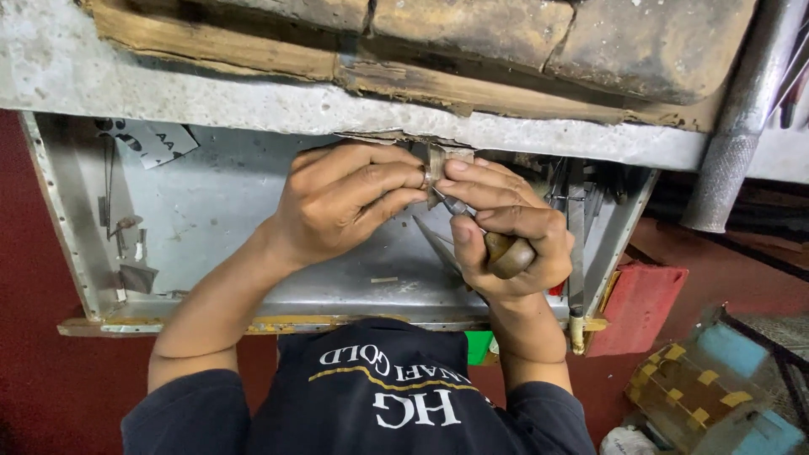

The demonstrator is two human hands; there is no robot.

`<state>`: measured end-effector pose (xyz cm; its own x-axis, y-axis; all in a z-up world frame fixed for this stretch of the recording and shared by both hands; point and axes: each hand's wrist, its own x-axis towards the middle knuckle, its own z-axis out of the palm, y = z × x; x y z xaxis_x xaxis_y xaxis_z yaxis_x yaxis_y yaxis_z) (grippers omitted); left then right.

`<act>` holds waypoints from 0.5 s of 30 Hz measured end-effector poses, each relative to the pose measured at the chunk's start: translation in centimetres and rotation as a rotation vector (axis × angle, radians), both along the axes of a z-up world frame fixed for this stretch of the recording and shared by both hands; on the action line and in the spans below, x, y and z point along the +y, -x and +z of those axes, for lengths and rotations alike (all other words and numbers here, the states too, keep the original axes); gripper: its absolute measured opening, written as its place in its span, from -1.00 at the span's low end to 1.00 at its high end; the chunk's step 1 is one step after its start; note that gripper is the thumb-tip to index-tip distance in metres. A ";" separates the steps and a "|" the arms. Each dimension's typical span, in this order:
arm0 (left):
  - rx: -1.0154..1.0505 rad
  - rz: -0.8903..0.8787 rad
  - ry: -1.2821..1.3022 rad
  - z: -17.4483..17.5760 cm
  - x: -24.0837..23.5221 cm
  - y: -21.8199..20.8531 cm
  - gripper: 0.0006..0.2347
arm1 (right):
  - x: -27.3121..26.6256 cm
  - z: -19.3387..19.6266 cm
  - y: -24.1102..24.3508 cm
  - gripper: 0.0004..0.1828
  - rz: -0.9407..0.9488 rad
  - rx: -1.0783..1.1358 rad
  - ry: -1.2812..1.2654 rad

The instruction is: A jeweler uses a caliper to measure a small metal component and a graver to work on it at a workbench.

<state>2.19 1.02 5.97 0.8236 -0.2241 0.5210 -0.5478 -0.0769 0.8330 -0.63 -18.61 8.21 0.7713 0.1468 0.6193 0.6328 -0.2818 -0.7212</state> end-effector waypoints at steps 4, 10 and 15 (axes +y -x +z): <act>0.034 0.013 0.053 -0.3 -0.3 0.3 -0.93 | -0.2 -0.2 0.0 -0.72 0.015 -0.002 -0.015; 0.132 -0.021 0.067 0.1 -0.1 0.7 -0.86 | -0.5 -0.8 -0.2 -0.70 0.032 0.005 -0.078; 0.101 -0.007 0.007 0.9 0.2 0.4 -0.91 | -0.8 -0.2 0.3 -0.68 0.009 0.057 -0.048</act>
